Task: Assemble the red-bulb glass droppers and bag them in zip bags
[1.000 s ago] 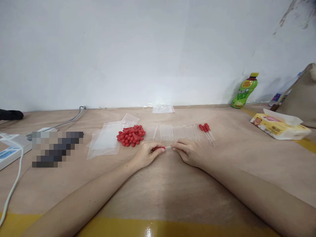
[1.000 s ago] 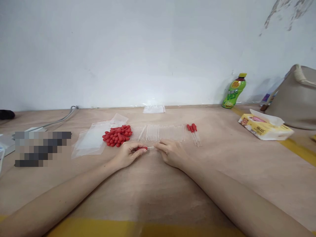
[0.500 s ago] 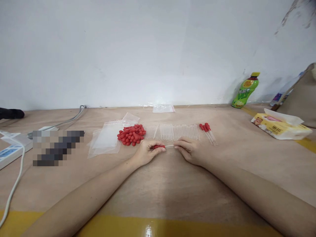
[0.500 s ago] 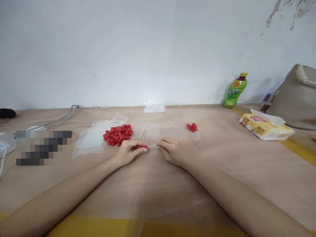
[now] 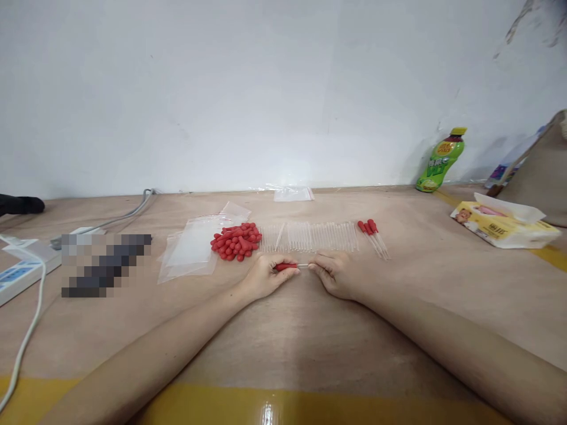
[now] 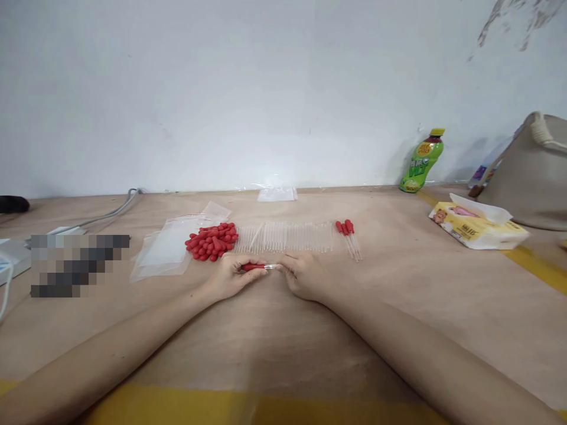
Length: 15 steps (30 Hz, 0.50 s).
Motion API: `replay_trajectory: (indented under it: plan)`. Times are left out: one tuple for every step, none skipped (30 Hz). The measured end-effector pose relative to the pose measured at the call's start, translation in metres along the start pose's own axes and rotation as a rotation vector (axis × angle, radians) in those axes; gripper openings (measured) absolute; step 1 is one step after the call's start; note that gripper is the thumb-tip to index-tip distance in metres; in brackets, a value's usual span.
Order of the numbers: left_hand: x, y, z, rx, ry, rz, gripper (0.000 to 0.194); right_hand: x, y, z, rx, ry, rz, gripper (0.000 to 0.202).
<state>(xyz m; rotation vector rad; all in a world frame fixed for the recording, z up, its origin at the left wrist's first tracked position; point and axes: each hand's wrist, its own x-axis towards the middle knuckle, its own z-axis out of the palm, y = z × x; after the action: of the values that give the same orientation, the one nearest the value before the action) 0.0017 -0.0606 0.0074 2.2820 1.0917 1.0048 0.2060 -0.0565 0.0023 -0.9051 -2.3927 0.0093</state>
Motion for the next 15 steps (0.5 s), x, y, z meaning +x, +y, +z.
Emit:
replay_trajectory:
  plan:
    - [0.000,-0.001,0.000,0.003,0.004,0.010,0.017,0.001,-0.001,0.000,0.016,-0.011,0.016,0.030]
    - [0.000,-0.001,0.000,0.007,0.008,0.020,0.017,0.002,-0.001,0.001,0.034,-0.025,0.032,0.030]
    - [0.000,-0.002,0.001,0.012,0.010,0.029,0.016,0.003,-0.002,0.001,0.055,-0.041,0.046,0.029]
    - [-0.001,-0.002,0.000,0.018,0.009,0.036,0.016,0.004,-0.003,0.001,0.076,-0.057,0.058,0.029]
    - [-0.001,-0.002,0.000,0.026,0.009,0.041,0.016,0.005,-0.004,0.001,0.095,-0.073,0.072,0.028]
    - [-0.001,-0.002,0.000,0.035,0.008,0.046,0.017,0.006,-0.005,0.001,0.111,-0.085,0.089,0.027]
    - [-0.001,-0.002,0.000,0.044,0.008,0.051,0.017,0.007,-0.005,0.002,0.127,-0.094,0.110,0.026]
    - [-0.001,-0.002,0.000,0.053,0.009,0.056,0.017,0.008,-0.006,0.002,0.144,-0.101,0.129,0.026]
    - [-0.001,-0.002,0.000,0.061,0.011,0.060,0.017,0.008,-0.006,0.003,0.167,-0.107,0.145,0.025]
    - [-0.002,-0.002,0.000,0.068,0.011,0.063,0.017,0.009,-0.006,0.003,0.193,-0.114,0.158,0.024]
    - [-0.002,-0.002,0.000,0.072,0.010,0.066,0.017,0.009,-0.006,0.004,0.218,-0.122,0.169,0.024]
    - [-0.003,-0.002,0.000,0.072,0.009,0.071,0.017,0.010,-0.006,0.004,0.239,-0.131,0.179,0.024]
    - [-0.003,-0.002,0.000,0.071,0.009,0.079,0.017,0.011,-0.006,0.004,0.255,-0.146,0.188,0.025]
    - [-0.003,-0.002,0.000,0.070,0.007,0.090,0.017,0.012,-0.005,0.004,0.266,-0.161,0.196,0.026]
    - [-0.003,-0.002,0.000,0.070,0.005,0.104,0.017,0.013,-0.005,0.004,0.274,-0.178,0.206,0.028]
